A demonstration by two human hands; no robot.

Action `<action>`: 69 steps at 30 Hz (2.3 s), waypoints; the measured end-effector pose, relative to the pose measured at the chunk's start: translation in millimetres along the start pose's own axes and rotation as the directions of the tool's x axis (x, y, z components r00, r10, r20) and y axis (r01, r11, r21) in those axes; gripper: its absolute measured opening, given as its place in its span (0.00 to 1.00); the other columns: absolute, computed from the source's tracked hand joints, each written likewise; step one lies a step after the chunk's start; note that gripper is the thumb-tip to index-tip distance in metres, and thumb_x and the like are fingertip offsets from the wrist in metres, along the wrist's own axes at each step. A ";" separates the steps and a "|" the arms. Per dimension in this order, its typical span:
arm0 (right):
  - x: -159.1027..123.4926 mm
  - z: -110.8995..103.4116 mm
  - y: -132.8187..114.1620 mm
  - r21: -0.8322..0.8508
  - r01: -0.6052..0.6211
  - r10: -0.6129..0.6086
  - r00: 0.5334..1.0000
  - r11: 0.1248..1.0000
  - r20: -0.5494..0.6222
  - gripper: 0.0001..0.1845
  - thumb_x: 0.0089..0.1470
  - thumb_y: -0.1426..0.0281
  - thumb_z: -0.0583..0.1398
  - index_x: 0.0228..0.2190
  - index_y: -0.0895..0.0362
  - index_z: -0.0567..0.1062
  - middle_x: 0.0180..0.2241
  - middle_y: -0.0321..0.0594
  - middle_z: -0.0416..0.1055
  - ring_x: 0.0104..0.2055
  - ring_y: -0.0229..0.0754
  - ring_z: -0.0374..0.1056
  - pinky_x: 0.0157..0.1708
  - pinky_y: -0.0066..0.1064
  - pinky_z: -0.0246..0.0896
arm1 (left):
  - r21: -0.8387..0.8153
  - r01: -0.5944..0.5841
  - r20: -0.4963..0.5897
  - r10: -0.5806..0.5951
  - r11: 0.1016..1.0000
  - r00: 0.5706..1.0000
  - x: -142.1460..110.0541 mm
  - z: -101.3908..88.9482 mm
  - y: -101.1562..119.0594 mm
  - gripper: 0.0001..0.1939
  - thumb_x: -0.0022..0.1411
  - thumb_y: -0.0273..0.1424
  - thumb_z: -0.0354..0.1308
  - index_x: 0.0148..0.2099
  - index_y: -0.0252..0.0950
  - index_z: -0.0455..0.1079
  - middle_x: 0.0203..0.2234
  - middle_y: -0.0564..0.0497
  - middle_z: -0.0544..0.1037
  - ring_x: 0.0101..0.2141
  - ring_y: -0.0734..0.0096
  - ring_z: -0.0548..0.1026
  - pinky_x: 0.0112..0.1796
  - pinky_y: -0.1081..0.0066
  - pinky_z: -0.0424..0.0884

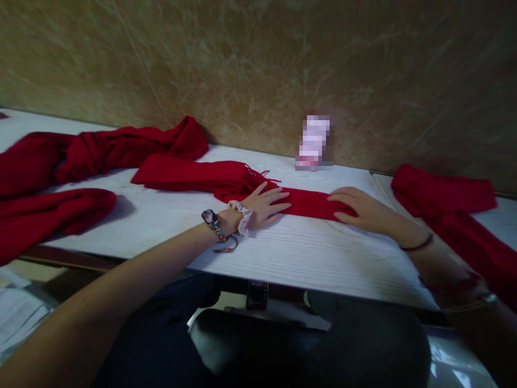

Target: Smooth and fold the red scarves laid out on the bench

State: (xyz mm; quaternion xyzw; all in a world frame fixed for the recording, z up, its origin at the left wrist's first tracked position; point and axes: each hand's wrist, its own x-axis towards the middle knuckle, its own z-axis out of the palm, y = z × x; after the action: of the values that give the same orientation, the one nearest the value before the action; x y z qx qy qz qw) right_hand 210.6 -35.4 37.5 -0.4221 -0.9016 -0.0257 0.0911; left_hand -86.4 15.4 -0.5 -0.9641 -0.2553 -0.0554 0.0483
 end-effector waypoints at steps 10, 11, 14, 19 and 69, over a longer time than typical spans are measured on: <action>28.4 47.9 -19.8 -0.016 -0.017 0.019 0.993 1.000 0.118 0.26 0.60 0.58 0.42 0.59 0.50 0.52 0.62 0.41 0.47 0.62 0.50 0.41 0.56 0.54 0.42 | 0.006 0.248 0.046 -0.248 0.969 0.968 -4.3 2.8 -6.2 0.24 0.65 0.40 0.42 0.62 0.41 0.53 0.61 0.45 0.49 0.60 0.52 0.45 0.56 0.54 0.47; 22.7 47.3 -14.1 -0.032 -0.035 0.039 0.992 0.999 0.121 0.26 0.60 0.58 0.42 0.59 0.49 0.52 0.62 0.41 0.47 0.62 0.51 0.42 0.56 0.53 0.43 | 0.005 0.248 0.050 -0.248 0.969 0.967 -3.9 4.6 -7.0 0.24 0.65 0.40 0.42 0.62 0.42 0.53 0.62 0.46 0.48 0.60 0.52 0.45 0.56 0.54 0.47; 5.2 45.1 5.2 -0.090 -0.097 0.109 0.985 0.991 0.133 0.27 0.60 0.58 0.41 0.59 0.48 0.50 0.62 0.40 0.47 0.62 0.51 0.44 0.55 0.54 0.45 | 0.008 0.249 0.032 -0.249 0.969 0.968 -2.9 12.1 -10.8 0.24 0.65 0.41 0.41 0.61 0.43 0.54 0.61 0.46 0.49 0.60 0.51 0.45 0.56 0.52 0.47; -22.5 43.7 46.4 -0.184 -0.306 0.334 0.932 0.934 0.142 0.26 0.60 0.61 0.38 0.59 0.50 0.51 0.60 0.42 0.51 0.60 0.51 0.48 0.51 0.58 0.49 | 0.022 0.211 -0.042 -0.210 0.977 0.977 -3.8 19.9 -15.2 0.23 0.65 0.41 0.41 0.61 0.43 0.55 0.61 0.46 0.51 0.60 0.52 0.46 0.55 0.51 0.49; 71.5 35.8 4.1 0.067 -0.051 0.065 0.970 0.996 -0.233 0.19 0.55 0.66 0.49 0.46 0.56 0.70 0.46 0.47 0.70 0.52 0.48 0.62 0.51 0.49 0.57 | -0.057 0.475 -0.315 -0.467 0.878 0.826 -50.8 -57.3 -91.7 0.25 0.62 0.39 0.43 0.58 0.33 0.56 0.57 0.41 0.57 0.57 0.60 0.56 0.55 0.61 0.55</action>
State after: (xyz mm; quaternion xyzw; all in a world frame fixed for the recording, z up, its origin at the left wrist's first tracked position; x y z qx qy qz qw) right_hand 163.9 25.8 15.6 -0.4394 -0.8721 -0.0456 0.2104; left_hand -180.6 63.1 55.4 -0.8487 -0.4744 -0.2175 0.0851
